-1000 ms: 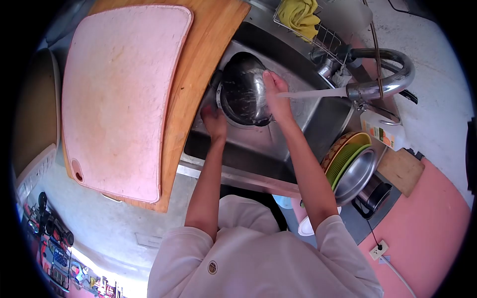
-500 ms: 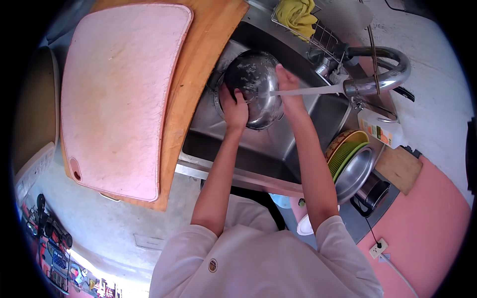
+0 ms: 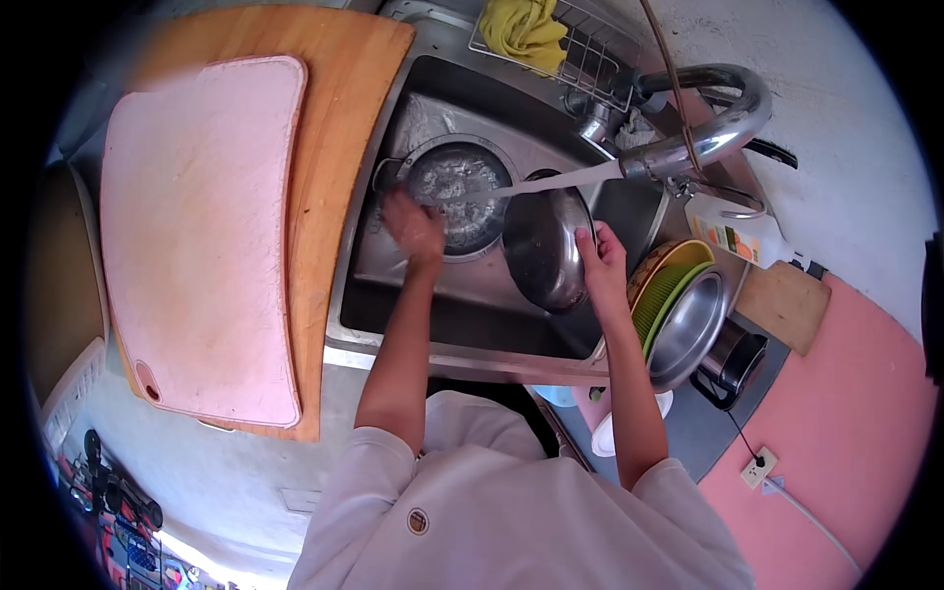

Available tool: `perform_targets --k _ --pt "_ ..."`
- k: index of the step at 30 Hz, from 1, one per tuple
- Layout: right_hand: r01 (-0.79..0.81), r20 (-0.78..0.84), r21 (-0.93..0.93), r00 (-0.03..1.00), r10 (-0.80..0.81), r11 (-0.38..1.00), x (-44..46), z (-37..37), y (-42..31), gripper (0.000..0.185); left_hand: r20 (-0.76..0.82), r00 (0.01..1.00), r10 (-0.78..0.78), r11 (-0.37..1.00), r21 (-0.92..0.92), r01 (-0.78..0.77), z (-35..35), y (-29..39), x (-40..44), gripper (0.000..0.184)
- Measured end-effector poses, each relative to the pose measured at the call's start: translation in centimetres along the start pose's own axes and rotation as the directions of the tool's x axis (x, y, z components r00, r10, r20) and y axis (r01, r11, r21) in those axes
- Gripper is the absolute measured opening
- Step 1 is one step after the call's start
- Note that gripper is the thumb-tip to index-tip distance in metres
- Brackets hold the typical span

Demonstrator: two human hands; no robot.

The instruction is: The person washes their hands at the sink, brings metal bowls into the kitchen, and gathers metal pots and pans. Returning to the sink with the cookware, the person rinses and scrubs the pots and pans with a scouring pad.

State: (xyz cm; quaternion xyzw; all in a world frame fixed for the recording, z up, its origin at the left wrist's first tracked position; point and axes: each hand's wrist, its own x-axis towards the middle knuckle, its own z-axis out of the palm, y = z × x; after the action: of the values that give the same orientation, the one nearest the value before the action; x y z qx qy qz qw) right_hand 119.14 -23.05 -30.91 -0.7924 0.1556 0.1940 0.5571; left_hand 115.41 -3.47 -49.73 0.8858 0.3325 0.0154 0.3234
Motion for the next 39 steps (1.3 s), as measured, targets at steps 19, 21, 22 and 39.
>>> perform_targets --k 19,21,22,39 --pt "0.134 -0.163 -0.257 0.970 -0.180 0.957 0.2 -1.0 7.3 0.012 0.151 0.975 0.161 0.956 -0.269 -0.117 -8.7 7.5 0.1 0.013" --pt "0.241 -0.037 -0.517 0.953 -0.302 0.822 0.4 -0.1 6.6 0.013 0.155 0.971 0.184 0.963 -0.227 -0.146 -9.1 8.5 -0.1 0.011" --pt "0.257 -0.011 -0.549 0.949 -0.315 0.795 0.6 0.6 7.3 0.016 0.119 0.978 0.173 0.966 -0.212 -0.146 -9.0 8.4 -0.2 0.011" --pt "0.042 0.011 -0.826 0.998 -0.059 0.562 7.8 4.4 16.0 0.033 0.141 0.963 -0.230 0.969 0.127 0.212 -0.9 -5.2 -0.1 0.026"
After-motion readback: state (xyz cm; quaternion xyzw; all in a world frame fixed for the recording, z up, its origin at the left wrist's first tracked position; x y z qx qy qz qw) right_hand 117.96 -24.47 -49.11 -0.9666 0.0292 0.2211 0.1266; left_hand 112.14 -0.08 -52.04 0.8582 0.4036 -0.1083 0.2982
